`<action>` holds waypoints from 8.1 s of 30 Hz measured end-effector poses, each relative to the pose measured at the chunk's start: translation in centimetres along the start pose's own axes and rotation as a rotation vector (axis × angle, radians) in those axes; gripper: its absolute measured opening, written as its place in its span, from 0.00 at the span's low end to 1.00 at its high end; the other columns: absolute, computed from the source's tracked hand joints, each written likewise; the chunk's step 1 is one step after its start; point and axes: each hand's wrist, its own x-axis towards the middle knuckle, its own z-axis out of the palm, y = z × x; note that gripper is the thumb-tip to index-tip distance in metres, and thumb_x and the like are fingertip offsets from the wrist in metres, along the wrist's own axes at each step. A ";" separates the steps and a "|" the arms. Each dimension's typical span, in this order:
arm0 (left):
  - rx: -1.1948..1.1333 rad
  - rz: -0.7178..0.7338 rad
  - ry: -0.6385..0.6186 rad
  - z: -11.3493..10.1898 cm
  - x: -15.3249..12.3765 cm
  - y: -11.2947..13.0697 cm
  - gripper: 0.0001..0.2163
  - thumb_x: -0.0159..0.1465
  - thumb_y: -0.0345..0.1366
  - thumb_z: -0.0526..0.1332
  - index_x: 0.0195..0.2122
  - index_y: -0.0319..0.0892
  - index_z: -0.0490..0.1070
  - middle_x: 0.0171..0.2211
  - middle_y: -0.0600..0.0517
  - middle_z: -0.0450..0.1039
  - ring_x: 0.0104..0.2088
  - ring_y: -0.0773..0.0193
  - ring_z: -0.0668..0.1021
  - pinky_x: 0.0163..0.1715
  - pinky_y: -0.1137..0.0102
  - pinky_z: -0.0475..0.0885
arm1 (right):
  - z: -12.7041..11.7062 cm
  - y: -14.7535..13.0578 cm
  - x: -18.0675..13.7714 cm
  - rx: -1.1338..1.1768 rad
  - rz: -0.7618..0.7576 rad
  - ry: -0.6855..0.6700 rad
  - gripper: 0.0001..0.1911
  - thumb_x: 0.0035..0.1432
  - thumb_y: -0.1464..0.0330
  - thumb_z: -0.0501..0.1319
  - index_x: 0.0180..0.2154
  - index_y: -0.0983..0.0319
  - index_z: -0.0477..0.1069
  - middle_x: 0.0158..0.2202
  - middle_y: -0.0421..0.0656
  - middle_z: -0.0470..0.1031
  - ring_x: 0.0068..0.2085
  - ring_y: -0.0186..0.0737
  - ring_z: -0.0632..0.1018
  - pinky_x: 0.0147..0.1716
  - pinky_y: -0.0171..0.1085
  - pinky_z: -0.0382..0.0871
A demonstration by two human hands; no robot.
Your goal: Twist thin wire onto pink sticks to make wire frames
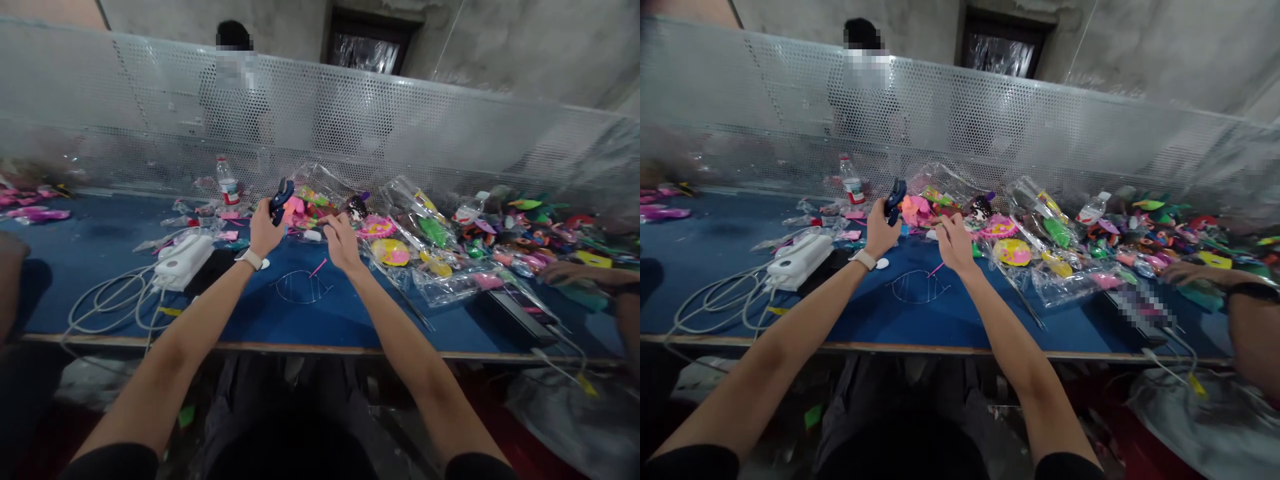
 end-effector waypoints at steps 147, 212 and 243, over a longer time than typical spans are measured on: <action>0.351 0.018 -0.202 -3.8 -2.2 0.9 0.33 0.71 0.62 0.58 0.63 0.38 0.69 0.60 0.29 0.70 0.63 0.30 0.68 0.64 0.41 0.59 | -1.7 3.0 0.3 -0.096 -0.069 0.170 0.31 0.79 0.50 0.41 0.49 0.60 0.77 0.45 0.52 0.81 0.48 0.48 0.81 0.53 0.46 0.74; 0.096 0.295 -0.723 -1.6 -3.2 1.7 0.11 0.74 0.37 0.57 0.48 0.44 0.79 0.37 0.48 0.82 0.36 0.58 0.81 0.39 0.67 0.70 | -0.9 0.3 0.3 -0.749 -0.168 -0.656 0.19 0.75 0.70 0.53 0.59 0.53 0.77 0.56 0.47 0.84 0.55 0.51 0.83 0.47 0.41 0.71; -0.253 0.017 -0.587 0.2 -4.7 3.0 0.10 0.72 0.40 0.58 0.39 0.42 0.76 0.26 0.52 0.81 0.28 0.60 0.81 0.37 0.67 0.73 | 0.3 -1.6 -0.8 -0.616 0.024 -0.601 0.22 0.79 0.65 0.47 0.58 0.58 0.77 0.50 0.50 0.85 0.49 0.50 0.83 0.46 0.40 0.69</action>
